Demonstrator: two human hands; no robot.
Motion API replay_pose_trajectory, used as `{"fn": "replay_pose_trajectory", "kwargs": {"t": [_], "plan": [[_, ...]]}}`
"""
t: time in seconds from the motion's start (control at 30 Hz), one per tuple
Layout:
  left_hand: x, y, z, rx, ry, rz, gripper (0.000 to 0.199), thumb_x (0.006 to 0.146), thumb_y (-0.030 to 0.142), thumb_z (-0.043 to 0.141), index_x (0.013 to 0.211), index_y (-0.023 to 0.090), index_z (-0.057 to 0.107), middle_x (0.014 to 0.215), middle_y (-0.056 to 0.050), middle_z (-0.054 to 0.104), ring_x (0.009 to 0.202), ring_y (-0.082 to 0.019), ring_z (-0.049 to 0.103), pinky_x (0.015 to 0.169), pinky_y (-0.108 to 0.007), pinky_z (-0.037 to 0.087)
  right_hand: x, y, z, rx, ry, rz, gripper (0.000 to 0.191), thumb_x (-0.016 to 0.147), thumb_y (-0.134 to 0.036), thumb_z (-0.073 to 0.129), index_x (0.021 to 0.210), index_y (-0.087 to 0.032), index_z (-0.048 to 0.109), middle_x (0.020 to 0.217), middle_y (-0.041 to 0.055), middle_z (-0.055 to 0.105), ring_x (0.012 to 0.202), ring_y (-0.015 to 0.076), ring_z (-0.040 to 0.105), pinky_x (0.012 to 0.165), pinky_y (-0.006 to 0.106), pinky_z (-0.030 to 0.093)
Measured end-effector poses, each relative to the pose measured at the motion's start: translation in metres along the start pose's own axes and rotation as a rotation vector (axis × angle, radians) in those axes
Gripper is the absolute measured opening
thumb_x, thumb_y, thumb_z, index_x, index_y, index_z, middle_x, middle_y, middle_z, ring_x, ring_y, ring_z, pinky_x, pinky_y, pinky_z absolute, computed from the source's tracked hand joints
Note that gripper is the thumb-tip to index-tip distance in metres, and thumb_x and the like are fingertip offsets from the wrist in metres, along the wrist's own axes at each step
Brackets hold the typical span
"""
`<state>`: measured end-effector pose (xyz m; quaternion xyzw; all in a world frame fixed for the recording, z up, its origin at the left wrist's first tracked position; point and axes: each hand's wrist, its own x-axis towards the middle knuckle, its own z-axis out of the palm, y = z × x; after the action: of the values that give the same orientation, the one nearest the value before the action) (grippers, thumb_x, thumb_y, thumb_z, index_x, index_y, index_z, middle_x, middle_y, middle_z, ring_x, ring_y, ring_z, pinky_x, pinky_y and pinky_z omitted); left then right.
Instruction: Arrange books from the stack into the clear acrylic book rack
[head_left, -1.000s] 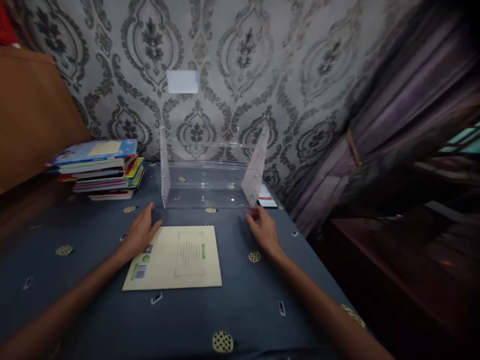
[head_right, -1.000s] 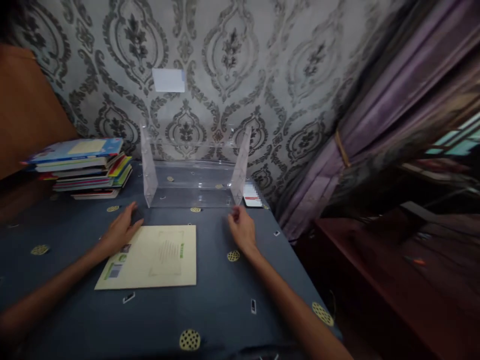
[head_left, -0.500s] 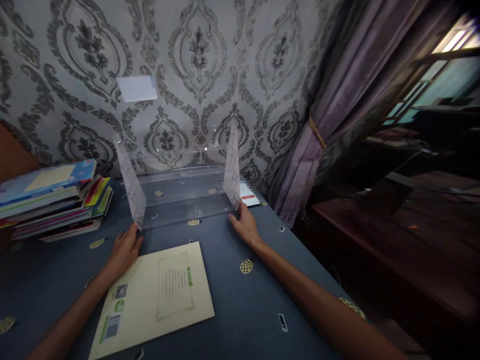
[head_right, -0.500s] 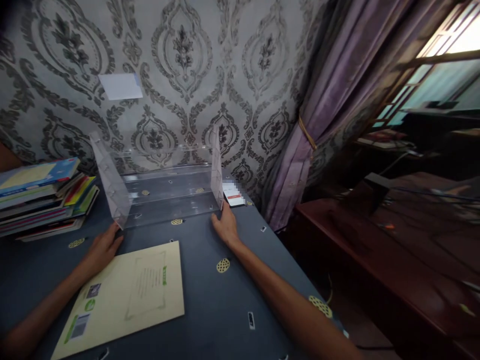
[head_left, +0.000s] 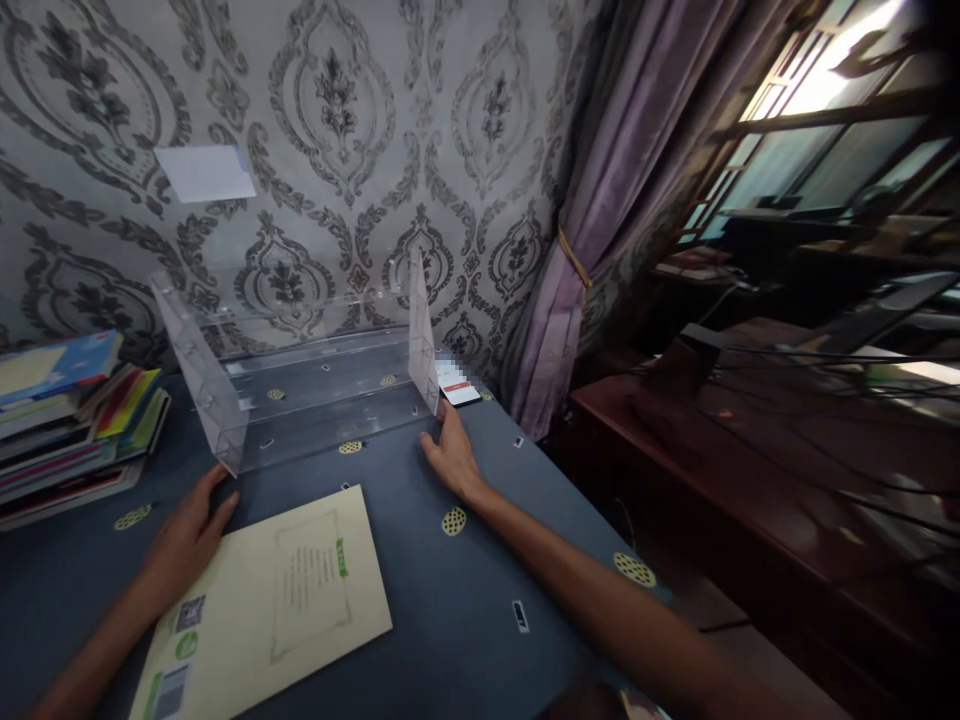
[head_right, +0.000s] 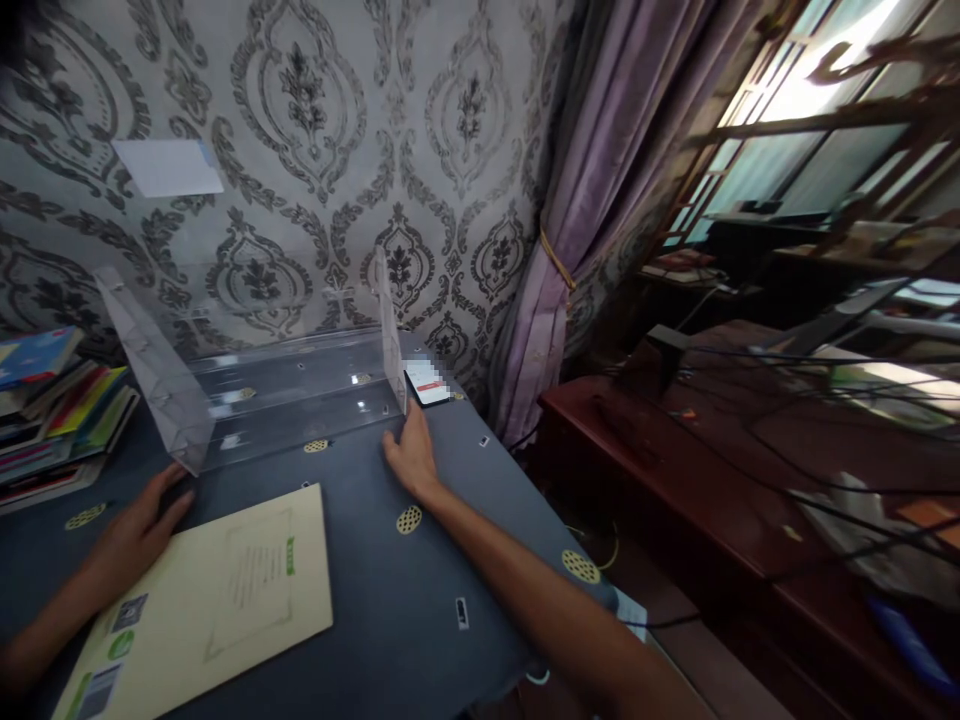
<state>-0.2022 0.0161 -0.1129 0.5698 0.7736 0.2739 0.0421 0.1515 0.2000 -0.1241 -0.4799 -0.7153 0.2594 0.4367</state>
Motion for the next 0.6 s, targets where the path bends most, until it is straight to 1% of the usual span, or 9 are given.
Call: {"fn": "replay_pose_trajectory", "kwargs": {"t": [0.07, 0.1, 0.2, 0.23, 0.3, 0.4, 0.47, 0.53, 0.6], "plan": [[-0.016, -0.002, -0.005, -0.005, 0.008, -0.025, 0.063, 0.09, 0.06, 0.037, 0.137, 0.019, 0.049, 0.131, -0.013, 0.067, 0.117, -0.033, 0.065, 0.1, -0.047, 0.053, -0.014, -0.01, -0.001, -0.01, -0.004, -0.003, 0.057, 0.082, -0.024, 0.057, 0.138, -0.016, 0.045, 0.13, 0.0156, 0.057, 0.122, 0.0297, 0.055, 0.107, 0.049, 0.045], [-0.024, -0.004, -0.008, -0.007, 0.01, -0.033, 0.062, 0.091, 0.061, 0.039, 0.136, 0.021, 0.05, 0.129, -0.012, 0.068, 0.113, -0.033, 0.067, 0.096, -0.047, 0.055, -0.022, -0.017, -0.002, -0.013, -0.034, -0.028, 0.05, 0.084, -0.024, 0.056, 0.133, -0.017, 0.049, 0.125, 0.0143, 0.058, 0.118, 0.0289, 0.056, 0.105, 0.049, 0.047], [-0.049, -0.005, -0.012, -0.013, 0.026, -0.051, 0.058, 0.091, 0.062, 0.04, 0.133, 0.024, 0.054, 0.126, -0.011, 0.069, 0.109, -0.034, 0.069, 0.09, -0.047, 0.058, -0.045, -0.046, -0.002, 0.015, -0.237, -0.208, 0.03, 0.091, -0.023, 0.05, 0.12, -0.019, 0.056, 0.114, 0.0112, 0.061, 0.108, 0.0253, 0.06, 0.099, 0.044, 0.05], [-0.055, -0.003, -0.012, -0.016, 0.027, -0.054, 0.057, 0.092, 0.062, 0.039, 0.132, 0.024, 0.055, 0.127, -0.012, 0.069, 0.111, -0.034, 0.068, 0.09, -0.047, 0.058, -0.051, -0.056, -0.001, 0.03, -0.324, -0.27, 0.028, 0.093, -0.022, 0.05, 0.12, -0.019, 0.056, 0.116, 0.0112, 0.061, 0.11, 0.0245, 0.06, 0.1, 0.043, 0.05], [-0.063, 0.005, -0.012, -0.024, 0.031, -0.062, 0.055, 0.093, 0.06, 0.038, 0.13, 0.024, 0.056, 0.128, -0.012, 0.068, 0.114, -0.034, 0.067, 0.092, -0.048, 0.057, -0.061, -0.072, 0.001, 0.028, -0.485, -0.365, 0.032, 0.094, -0.024, 0.053, 0.127, -0.02, 0.054, 0.128, 0.0129, 0.057, 0.124, 0.0253, 0.055, 0.105, 0.043, 0.047], [-0.065, 0.022, -0.01, -0.05, 0.046, -0.063, 0.05, 0.093, 0.055, 0.039, 0.125, 0.022, 0.058, 0.124, -0.013, 0.069, 0.112, -0.033, 0.067, 0.092, -0.048, 0.057, -0.066, -0.08, 0.005, -0.024, -0.648, -0.428, 0.04, 0.095, -0.026, 0.057, 0.134, -0.018, 0.051, 0.137, 0.0156, 0.053, 0.137, 0.0276, 0.045, 0.11, 0.046, 0.043], [-0.065, 0.035, -0.009, -0.074, 0.055, -0.057, 0.047, 0.092, 0.051, 0.039, 0.122, 0.02, 0.058, 0.121, -0.013, 0.07, 0.109, -0.032, 0.068, 0.092, -0.048, 0.056, -0.065, -0.076, 0.007, -0.042, -0.683, -0.44, 0.041, 0.095, -0.023, 0.055, 0.134, -0.015, 0.052, 0.135, 0.0168, 0.055, 0.136, 0.0271, 0.047, 0.111, 0.045, 0.043], [-0.064, 0.045, -0.008, -0.087, 0.043, -0.047, 0.046, 0.091, 0.046, 0.038, 0.121, 0.018, 0.058, 0.119, -0.013, 0.07, 0.107, -0.03, 0.068, 0.093, -0.046, 0.056, -0.064, -0.071, 0.009, -0.066, -0.667, -0.444, 0.04, 0.095, -0.02, 0.053, 0.134, -0.015, 0.053, 0.135, 0.0169, 0.056, 0.134, 0.0265, 0.048, 0.11, 0.045, 0.043], [-0.064, 0.052, -0.008, -0.083, 0.03, -0.025, 0.045, 0.093, 0.042, 0.036, 0.123, 0.017, 0.058, 0.119, -0.012, 0.069, 0.109, -0.028, 0.066, 0.097, -0.045, 0.053, -0.065, -0.072, 0.01, -0.133, -0.618, -0.461, 0.037, 0.095, -0.017, 0.052, 0.131, -0.014, 0.056, 0.136, 0.0175, 0.057, 0.134, 0.0281, 0.049, 0.111, 0.049, 0.042]]}}
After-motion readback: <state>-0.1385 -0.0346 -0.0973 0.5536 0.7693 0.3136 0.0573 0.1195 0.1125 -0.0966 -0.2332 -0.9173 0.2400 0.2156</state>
